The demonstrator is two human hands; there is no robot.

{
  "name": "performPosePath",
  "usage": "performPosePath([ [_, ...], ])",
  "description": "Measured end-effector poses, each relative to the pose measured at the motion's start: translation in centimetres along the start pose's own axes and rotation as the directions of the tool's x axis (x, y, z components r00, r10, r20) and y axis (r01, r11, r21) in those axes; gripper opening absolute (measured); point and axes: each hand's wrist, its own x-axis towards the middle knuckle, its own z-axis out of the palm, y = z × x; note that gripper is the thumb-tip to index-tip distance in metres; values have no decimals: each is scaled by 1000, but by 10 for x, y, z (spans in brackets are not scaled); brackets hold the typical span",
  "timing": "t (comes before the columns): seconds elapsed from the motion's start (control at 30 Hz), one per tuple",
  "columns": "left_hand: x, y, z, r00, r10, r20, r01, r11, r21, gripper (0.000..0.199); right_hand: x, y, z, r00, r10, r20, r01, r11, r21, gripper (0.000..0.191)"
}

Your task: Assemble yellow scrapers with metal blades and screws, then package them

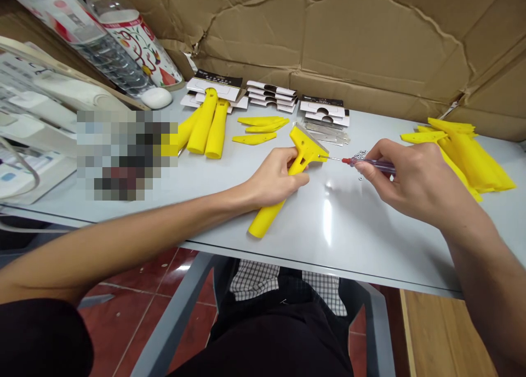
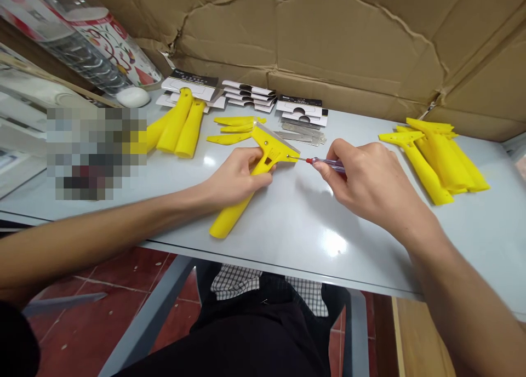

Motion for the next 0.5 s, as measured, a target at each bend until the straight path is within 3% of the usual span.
performPosePath([
  [0.3, 3, 4, -2, 1000, -20, -18, 19, 999, -25, 10, 2, -3, 7, 991, -75, 111, 76, 997, -7, 30],
  [0.5, 3, 4, -4, 999, -49, -11, 47, 994, -94, 10, 7, 16, -2, 995, 8, 101, -9, 1000, 13, 23],
])
